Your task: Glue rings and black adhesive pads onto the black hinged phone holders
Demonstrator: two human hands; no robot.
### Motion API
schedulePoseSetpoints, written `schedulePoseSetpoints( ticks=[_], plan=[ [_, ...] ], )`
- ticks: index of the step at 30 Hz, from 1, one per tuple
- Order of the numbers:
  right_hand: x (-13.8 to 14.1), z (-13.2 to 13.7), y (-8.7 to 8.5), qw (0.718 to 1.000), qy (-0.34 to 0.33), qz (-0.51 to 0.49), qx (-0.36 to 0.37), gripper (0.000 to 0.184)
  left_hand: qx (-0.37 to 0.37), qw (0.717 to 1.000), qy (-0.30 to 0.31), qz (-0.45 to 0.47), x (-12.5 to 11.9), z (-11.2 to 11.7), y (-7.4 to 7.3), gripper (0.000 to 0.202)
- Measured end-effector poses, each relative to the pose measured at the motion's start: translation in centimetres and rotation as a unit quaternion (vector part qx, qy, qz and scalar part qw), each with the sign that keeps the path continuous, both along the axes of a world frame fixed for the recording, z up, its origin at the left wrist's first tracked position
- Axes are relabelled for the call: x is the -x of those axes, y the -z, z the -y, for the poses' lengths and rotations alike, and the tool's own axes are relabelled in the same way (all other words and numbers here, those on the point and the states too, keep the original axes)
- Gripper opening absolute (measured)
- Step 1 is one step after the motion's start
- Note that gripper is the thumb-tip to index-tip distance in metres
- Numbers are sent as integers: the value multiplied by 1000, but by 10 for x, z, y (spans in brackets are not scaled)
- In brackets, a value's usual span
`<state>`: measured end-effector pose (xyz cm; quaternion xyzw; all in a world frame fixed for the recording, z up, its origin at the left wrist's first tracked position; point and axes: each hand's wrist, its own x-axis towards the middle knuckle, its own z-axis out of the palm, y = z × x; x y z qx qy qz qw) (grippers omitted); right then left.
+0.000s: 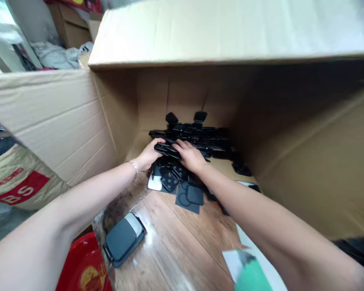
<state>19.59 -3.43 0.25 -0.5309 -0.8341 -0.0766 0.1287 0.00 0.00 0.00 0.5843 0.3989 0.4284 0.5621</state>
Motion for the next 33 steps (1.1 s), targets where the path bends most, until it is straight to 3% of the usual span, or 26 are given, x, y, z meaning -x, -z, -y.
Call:
schedulePoseSetpoints(
  ticks=[5, 9, 14, 17, 20, 24, 28, 33],
  plan=[
    [-26, 85, -18, 999, 24, 24, 20, 62, 13, 999, 30, 36, -24, 75, -11, 49],
    [-40, 163, -27, 997, 50, 37, 39, 61, 33, 997, 41, 54, -37, 145, -14, 51],
    [-43, 255, -30, 994, 84, 47, 53, 52, 32, 997, 44, 54, -47, 229, 0, 50],
    [-48, 298, -29, 989, 115, 49, 73, 52, -7, 998, 56, 30, -61, 262, 13, 52],
    [-55, 323, -25, 980, 164, 45, 103, 58, -66, 993, 92, -27, -83, 273, 21, 57],
    [-62, 326, -18, 962, 215, 38, 162, 71, -126, 968, 158, -150, -97, 261, 22, 68],
    [-65, 317, -22, 936, 254, 31, 243, 74, -151, 922, 241, -264, -77, 249, 22, 83],
    [-66, 333, -56, 916, 255, 12, 309, 75, -183, 877, 262, -359, -36, 255, 21, 89]
  ],
)
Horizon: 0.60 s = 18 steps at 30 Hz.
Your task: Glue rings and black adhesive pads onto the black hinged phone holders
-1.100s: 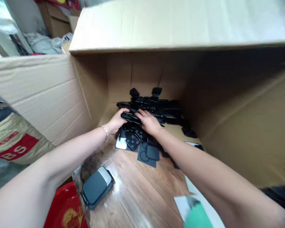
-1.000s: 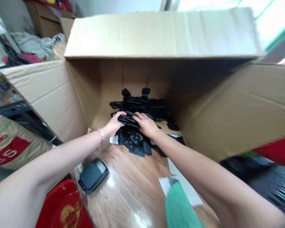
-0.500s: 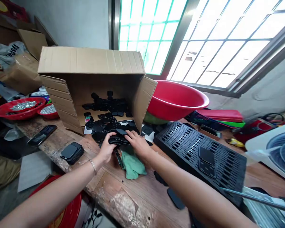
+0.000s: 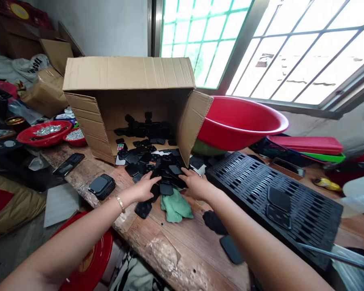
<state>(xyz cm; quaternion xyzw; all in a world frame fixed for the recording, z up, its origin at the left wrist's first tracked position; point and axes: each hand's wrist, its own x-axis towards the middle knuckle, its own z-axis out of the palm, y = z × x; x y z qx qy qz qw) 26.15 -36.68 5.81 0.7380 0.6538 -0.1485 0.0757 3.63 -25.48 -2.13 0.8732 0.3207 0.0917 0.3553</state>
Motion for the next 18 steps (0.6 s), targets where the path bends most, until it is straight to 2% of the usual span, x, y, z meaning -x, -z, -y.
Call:
schedulePoseSetpoints(
  ticks=[2, 4, 6, 8, 10, 14, 16, 18],
  plan=[
    [1, 22, -19, 999, -1, -26, -33, 68, -31, 999, -8, -6, 12, 11, -1, 82],
    [2, 53, -35, 991, -3, -76, -110, 59, -59, 998, -13, -3, 21, 30, -1, 75],
    [4, 96, -47, 970, -7, -136, -204, 50, -98, 995, -11, 11, 27, 53, 3, 69],
    [7, 147, -50, 947, -2, -184, -265, 43, -151, 988, -2, 34, 30, 78, 11, 64],
    [11, 202, -44, 937, 35, -215, -273, 39, -203, 978, 11, 56, 32, 101, 23, 60],
    [21, 305, -15, 933, 183, -234, -206, 39, -255, 962, 25, 95, 31, 127, 47, 52],
    [23, 343, -1, 923, 254, -233, -172, 40, -268, 956, 27, 118, 30, 130, 55, 50],
    [21, 370, 12, 911, 300, -231, -163, 43, -282, 950, 22, 132, 29, 130, 59, 50]
  ],
)
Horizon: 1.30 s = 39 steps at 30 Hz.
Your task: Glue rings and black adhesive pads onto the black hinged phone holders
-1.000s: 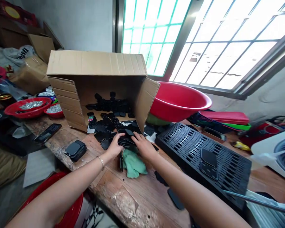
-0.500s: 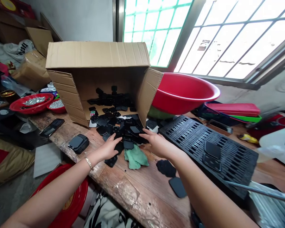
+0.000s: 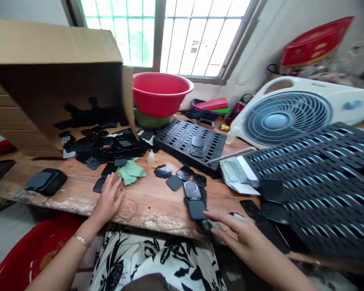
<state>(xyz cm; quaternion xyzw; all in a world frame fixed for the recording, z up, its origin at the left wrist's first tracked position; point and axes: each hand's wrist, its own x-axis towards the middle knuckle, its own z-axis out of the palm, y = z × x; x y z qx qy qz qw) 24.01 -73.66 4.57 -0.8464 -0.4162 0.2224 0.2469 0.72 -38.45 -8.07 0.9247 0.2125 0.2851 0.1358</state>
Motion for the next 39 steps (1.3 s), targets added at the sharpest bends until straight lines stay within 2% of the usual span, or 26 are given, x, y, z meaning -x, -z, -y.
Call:
schedulePoseSetpoints(
  ticks=[4, 7, 10, 15, 19, 23, 28, 34, 39],
  plan=[
    [-10, 23, 27, 997, 75, 5, -15, 46, -30, 999, -11, 3, 2, -5, 2, 51],
    [-18, 19, 48, 992, 129, -6, 5, 47, -42, 999, -13, -7, 4, -5, 0, 49],
    [-23, 3, 61, 989, 144, -4, 46, 50, -47, 999, -23, -15, 4, -2, -4, 47],
    [-29, -31, 56, 978, 128, 48, 158, 53, -47, 998, -28, -21, 4, 3, -12, 44],
    [-33, -51, 50, 977, 88, 72, 182, 46, -34, 999, -37, -19, 3, 5, -15, 46],
    [-40, -58, 53, 975, 83, 29, 202, 43, -5, 999, -37, -25, 2, 7, -17, 52],
    [-48, -58, 70, 975, 141, -31, 170, 51, 50, 997, -44, -32, 3, 6, -19, 60],
    [-52, -56, 98, 959, 239, -16, 152, 66, 81, 996, -32, -31, 3, 5, -20, 62],
    [-56, -63, 99, 962, 253, -45, 95, 62, 93, 995, -33, 10, 3, 5, -17, 52]
  ],
)
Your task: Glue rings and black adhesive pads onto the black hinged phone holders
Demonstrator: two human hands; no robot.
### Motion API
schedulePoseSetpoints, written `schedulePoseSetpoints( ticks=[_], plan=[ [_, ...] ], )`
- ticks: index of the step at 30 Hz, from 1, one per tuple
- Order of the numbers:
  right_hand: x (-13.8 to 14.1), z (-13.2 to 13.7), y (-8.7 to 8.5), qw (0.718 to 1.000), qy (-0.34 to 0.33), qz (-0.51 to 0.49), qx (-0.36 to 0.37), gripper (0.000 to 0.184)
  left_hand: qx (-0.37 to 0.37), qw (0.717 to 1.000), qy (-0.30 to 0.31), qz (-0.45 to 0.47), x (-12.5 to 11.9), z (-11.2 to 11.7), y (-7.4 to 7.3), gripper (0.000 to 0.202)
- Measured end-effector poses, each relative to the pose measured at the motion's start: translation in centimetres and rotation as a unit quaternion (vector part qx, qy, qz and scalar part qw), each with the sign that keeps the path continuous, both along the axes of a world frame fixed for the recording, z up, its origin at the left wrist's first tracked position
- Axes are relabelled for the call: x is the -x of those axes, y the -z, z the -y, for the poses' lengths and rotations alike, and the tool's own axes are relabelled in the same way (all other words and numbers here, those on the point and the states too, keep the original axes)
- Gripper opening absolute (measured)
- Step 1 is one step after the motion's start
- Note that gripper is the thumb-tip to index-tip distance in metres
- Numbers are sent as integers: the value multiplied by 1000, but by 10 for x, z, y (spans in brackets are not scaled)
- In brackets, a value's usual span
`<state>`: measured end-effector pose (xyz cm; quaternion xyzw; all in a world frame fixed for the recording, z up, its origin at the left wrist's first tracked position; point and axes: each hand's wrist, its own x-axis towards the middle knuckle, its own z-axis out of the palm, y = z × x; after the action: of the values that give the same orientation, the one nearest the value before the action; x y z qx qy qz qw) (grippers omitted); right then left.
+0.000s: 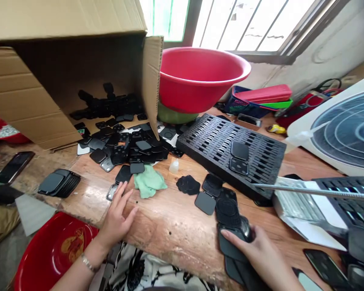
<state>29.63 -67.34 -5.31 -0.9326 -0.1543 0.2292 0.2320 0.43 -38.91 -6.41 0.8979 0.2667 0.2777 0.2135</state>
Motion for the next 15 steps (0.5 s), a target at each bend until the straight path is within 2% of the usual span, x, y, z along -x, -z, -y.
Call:
schedulePoseSetpoints(
  ticks=[3, 5, 8, 10, 15],
  plan=[
    [1, -8, -6, 999, 3, 28, -15, 55, -13, 1000, 1, 21, 1, -2, 1, 49],
    [3, -13, -10, 999, 13, 45, -21, 56, -31, 999, 17, 30, 2, -2, 2, 50],
    [5, -18, -15, 998, 11, 18, -63, 57, -45, 998, 30, 38, 5, -2, 5, 46],
    [4, -22, -20, 996, 0, 16, -83, 56, -40, 998, 21, 46, 6, -3, 8, 44],
    [-3, -30, -42, 992, -14, 96, -77, 55, -45, 996, -11, 74, 3, -7, 19, 40]
  ],
)
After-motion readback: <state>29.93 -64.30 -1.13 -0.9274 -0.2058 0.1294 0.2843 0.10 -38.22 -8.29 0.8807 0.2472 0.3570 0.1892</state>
